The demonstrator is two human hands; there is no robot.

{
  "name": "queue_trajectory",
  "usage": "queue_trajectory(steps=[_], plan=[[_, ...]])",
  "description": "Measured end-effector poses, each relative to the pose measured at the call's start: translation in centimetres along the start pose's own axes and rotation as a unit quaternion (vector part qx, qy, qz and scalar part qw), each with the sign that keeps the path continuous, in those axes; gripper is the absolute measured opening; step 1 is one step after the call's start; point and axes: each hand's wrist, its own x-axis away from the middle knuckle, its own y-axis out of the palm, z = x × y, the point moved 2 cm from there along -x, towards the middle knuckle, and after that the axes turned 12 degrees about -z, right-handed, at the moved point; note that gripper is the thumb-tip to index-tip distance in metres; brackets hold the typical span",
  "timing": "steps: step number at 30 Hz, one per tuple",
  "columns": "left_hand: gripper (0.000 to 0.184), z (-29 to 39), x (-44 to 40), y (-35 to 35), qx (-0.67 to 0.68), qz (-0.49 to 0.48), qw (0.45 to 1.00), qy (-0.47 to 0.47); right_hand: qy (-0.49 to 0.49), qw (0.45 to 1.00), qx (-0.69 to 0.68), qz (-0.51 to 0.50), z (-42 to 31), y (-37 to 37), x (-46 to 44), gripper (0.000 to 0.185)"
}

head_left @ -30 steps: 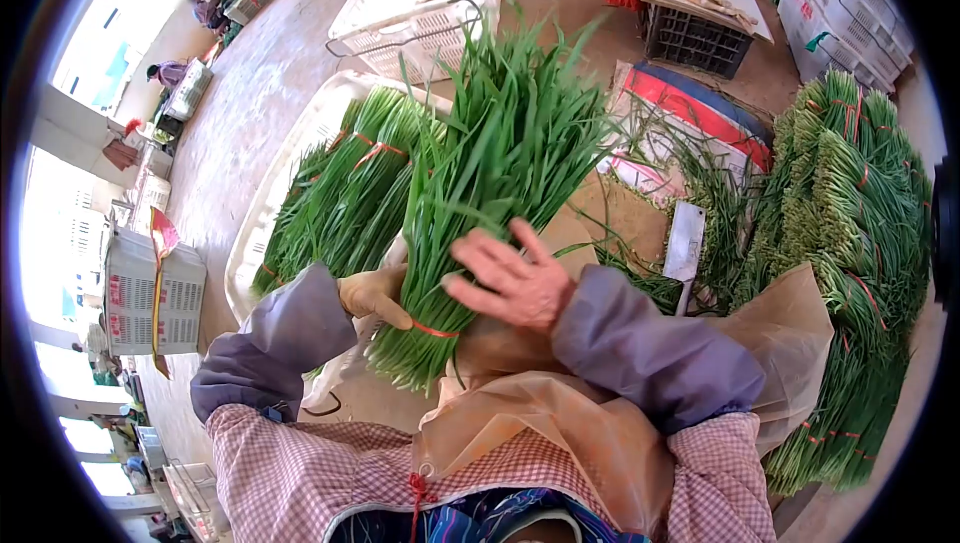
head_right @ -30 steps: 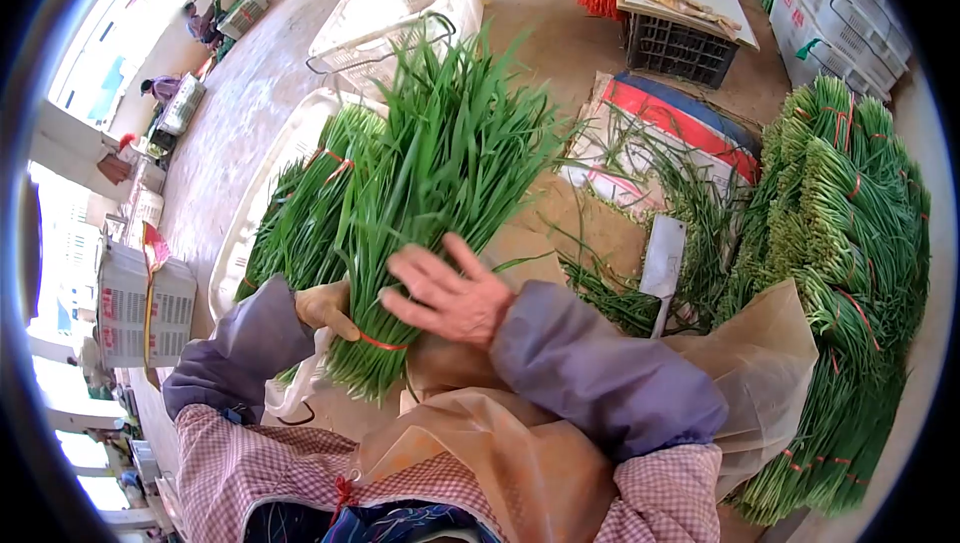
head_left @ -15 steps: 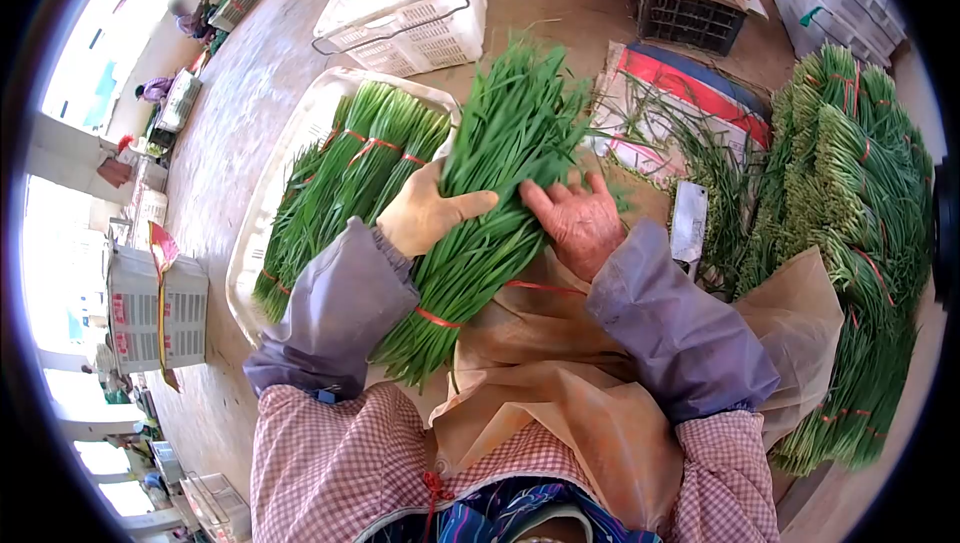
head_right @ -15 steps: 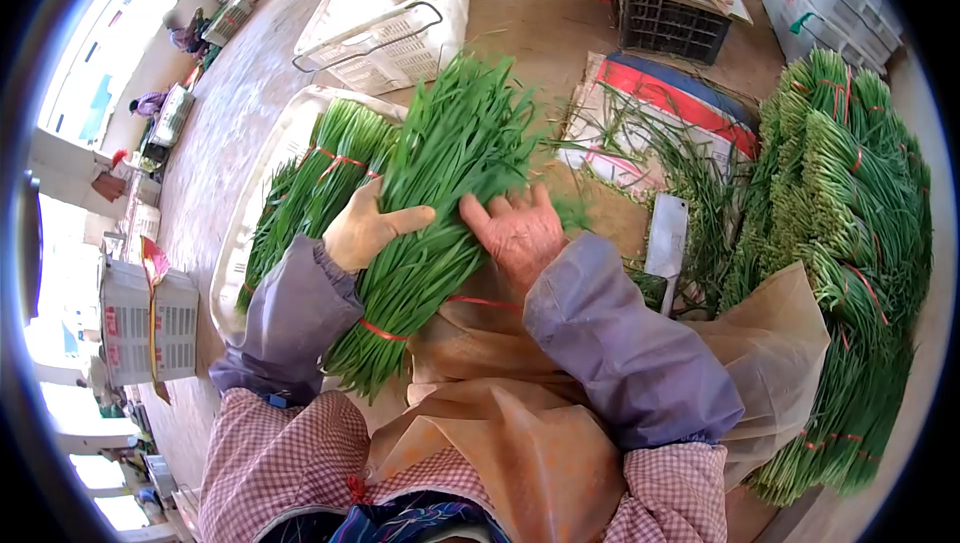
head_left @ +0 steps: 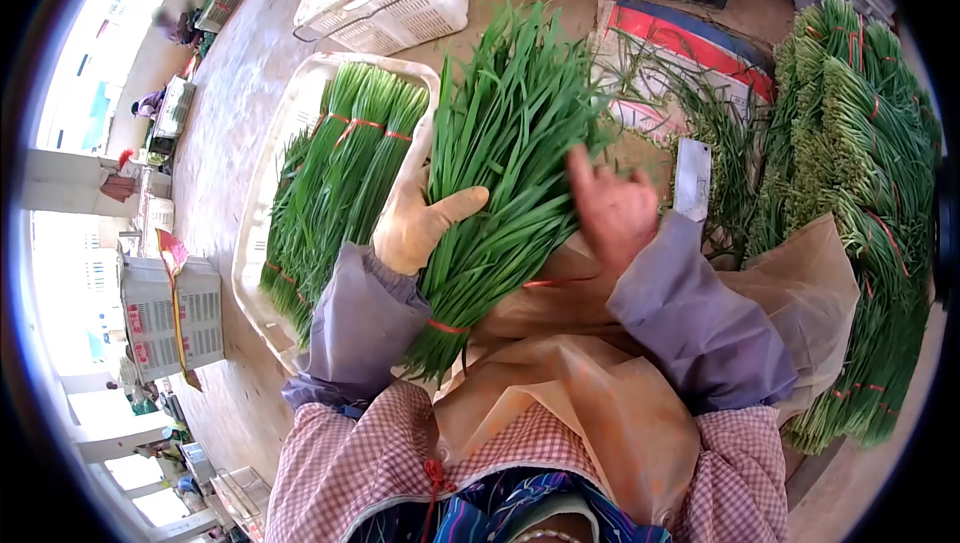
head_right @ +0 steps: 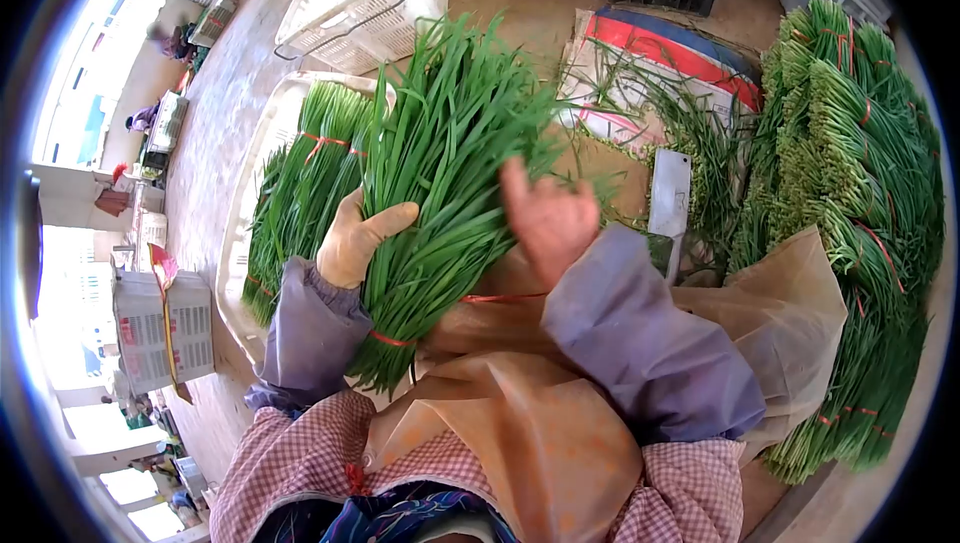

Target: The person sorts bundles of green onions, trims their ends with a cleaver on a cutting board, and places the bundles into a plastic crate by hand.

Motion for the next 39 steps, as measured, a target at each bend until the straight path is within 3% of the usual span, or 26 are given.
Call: queue_trajectory(steps=[2,4,6,9,11,12,13,14,16,18,21,24,27,30,34,36,38,39], plan=[[0.041,-0.4,0.1,0.0,0.012,0.022,1.000,0.001,0.073,0.996,0.042,-0.036,4.4,0.6,-0.4,0.037],[0.039,-0.9,0.2,-0.1,0.032,0.048,0.998,0.001,0.117,0.987,-0.003,-0.107,9.3,0.9,0.4,0.042],[0.037,-1.0,0.3,0.1,0.057,0.055,0.997,-0.007,0.084,0.995,0.044,-0.011,13.3,1.1,2.2,0.038],[0.038,-0.9,0.2,0.6,0.094,0.059,0.992,-0.062,0.062,0.960,-0.108,0.249,10.5,-7.0,1.5,0.026],[0.031,-0.8,0.1,1.2,0.083,0.057,0.994,-0.045,-0.078,0.924,-0.237,0.289,4.9,-10.7,2.0,0.020],[0.028,-0.7,-0.1,1.6,0.077,0.054,0.995,-0.037,-0.185,0.960,-0.138,0.158,1.7,-11.8,2.1,0.022],[0.029,-0.1,0.0,2.3,0.077,0.045,0.996,-0.016,-0.305,0.905,-0.135,0.262,-1.0,-9.4,2.2,0.021],[0.032,-0.3,0.0,2.4,0.086,0.044,0.995,-0.007,-0.342,0.907,-0.129,0.209,-3.3,-9.5,2.4,0.021],[0.043,-0.7,0.2,2.1,0.105,0.046,0.993,0.007,-0.284,0.948,-0.122,0.074,-3.9,-6.4,0.6,0.036],[0.037,-0.7,0.3,1.8,0.180,0.084,0.980,-0.003,-0.168,0.975,-0.142,-0.044,-2.4,-5.3,-0.7,0.046],[0.033,-1.2,0.1,1.5,0.188,0.091,0.978,0.014,-0.095,0.969,-0.200,-0.114,-1.8,-3.3,-0.1,0.052],[0.032,-0.6,0.3,2.1,0.190,0.091,0.977,0.017,-0.117,0.978,-0.158,-0.076,-2.1,-3.3,0.1,0.052],[0.034,-0.7,0.6,2.1,0.158,0.106,0.981,-0.042,-0.288,0.947,-0.134,0.051,-2.5,-5.4,0.9,0.040],[0.035,-0.7,0.8,2.5,0.197,0.066,0.978,0.020,-0.169,0.971,-0.169,-0.002,-2.5,-4.4,0.2,0.041],[0.044,-0.7,0.8,2.6,0.204,0.070,0.976,0.006,-0.052,0.952,-0.299,0.037,0.7,-1.2,-0.2,0.030],[0.050,-1.1,0.7,2.7,0.202,0.058,0.977,0.018,-0.005,0.959,-0.280,0.034,4.1,0.4,-0.5,0.026],[0.051,-0.7,0.7,3.1,0.194,0.042,0.980,0.032,0.104,0.981,-0.151,0.060,6.9,-1.2,-0.2,0.026],[0.051,-0.8,0.7,2.9,0.166,0.048,0.985,0.020,0.088,0.978,-0.087,0.169,7.1,-3.8,0.0,0.025]])
